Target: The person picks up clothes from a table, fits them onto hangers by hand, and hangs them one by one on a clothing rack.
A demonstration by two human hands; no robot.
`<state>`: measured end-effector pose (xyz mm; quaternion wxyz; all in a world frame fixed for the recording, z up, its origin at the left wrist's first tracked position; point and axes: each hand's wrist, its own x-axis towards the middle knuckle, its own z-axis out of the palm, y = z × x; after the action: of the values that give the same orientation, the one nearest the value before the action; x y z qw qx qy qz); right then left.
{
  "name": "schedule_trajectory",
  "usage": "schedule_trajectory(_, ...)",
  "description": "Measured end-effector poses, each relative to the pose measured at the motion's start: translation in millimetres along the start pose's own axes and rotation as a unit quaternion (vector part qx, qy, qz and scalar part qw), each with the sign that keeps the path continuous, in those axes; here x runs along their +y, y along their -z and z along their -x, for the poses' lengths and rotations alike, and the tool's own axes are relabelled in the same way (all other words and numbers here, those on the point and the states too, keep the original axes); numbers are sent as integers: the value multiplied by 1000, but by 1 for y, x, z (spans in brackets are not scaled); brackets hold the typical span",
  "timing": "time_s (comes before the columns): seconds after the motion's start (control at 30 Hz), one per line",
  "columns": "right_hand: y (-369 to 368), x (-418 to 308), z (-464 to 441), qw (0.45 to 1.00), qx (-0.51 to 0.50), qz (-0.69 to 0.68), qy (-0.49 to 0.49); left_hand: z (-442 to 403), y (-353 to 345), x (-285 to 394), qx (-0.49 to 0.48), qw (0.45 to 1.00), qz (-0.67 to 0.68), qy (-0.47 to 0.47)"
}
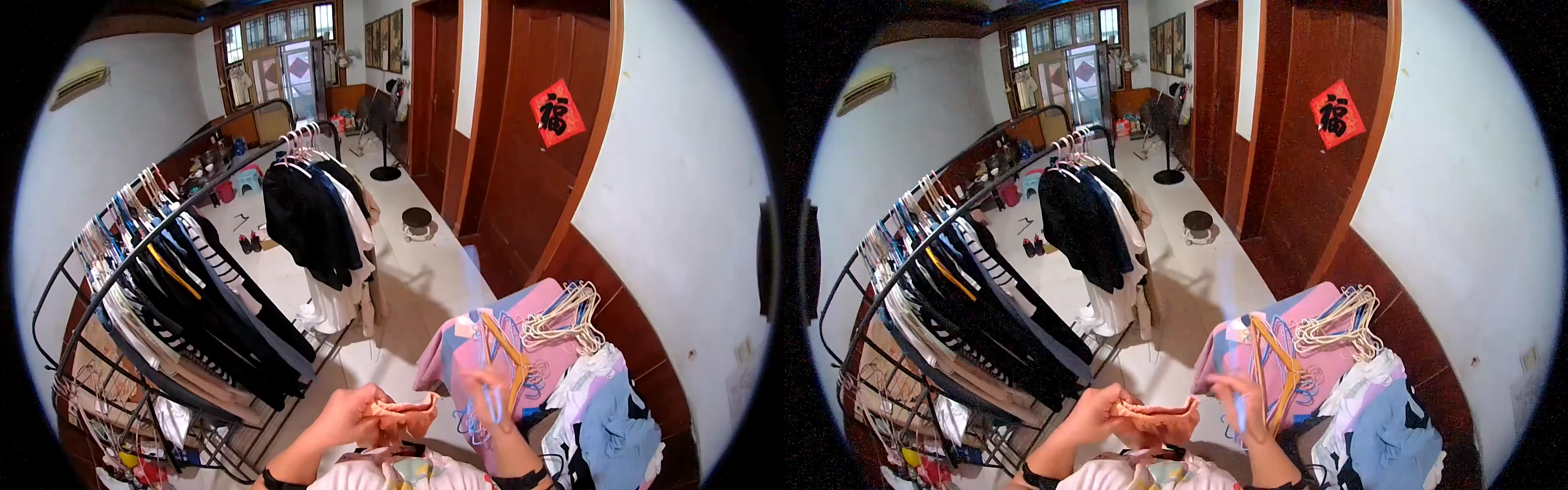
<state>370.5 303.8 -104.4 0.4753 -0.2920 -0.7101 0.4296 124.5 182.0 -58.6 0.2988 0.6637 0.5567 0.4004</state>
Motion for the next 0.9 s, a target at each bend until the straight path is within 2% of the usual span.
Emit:
schedule_trajectory(0.03, -13, 1, -4, 999, -22, -39, 3, 0, 4, -7, 13, 1000, -8, -11)
schedule_trajectory(0.07, -31, -4, 1, 982, -185, -28, -22, 0, -2, -7, 1, 999, -16, -45)
schedule_trajectory(0.2, -50, -1, 3, 966, -258, 15, -17, 6, -6, -15, 19, 997, -4, -71)
schedule_trajectory(0.23, -56, 4, 5, 961, -276, 8, -3, 9, -3, -14, 2, 999, 17, -38)
schedule_trajectory(0.27, -60, 10, 7, 960, -280, 10, 2, 10, -1, -14, -15, 999, 39, -5)
schedule_trajectory(0.33, -69, 21, 15, 966, -246, 46, 66, 15, 0, -20, -2, 999, 50, -3)
schedule_trajectory(0.37, -69, 18, 18, 962, -258, 84, 17, 16, 1, -21, 1, 999, 43, -23)
schedule_trajectory(0.4, -70, 21, 24, 961, -262, 84, 18, 18, 2, -22, 1, 999, 36, -41)
schedule_trajectory(0.47, -70, 23, 29, 964, -243, 37, -105, 18, 2, -23, 17, 997, 53, -61)
schedule_trajectory(0.6, -68, 13, 27, 970, -218, 69, -84, 26, 1, -30, 10, 996, 41, -81)
schedule_trajectory(0.7, -67, 3, 26, 966, -226, 120, -51, 31, -2, -33, -57, 996, -6, 71)
schedule_trajectory(0.8, -70, 1, 26, 966, -218, 139, -28, 38, -10, -45, -64, 991, -68, 98)
schedule_trajectory(0.9, -71, -1, 27, 965, -211, 155, -26, 44, -12, -50, -75, 993, -29, 83)
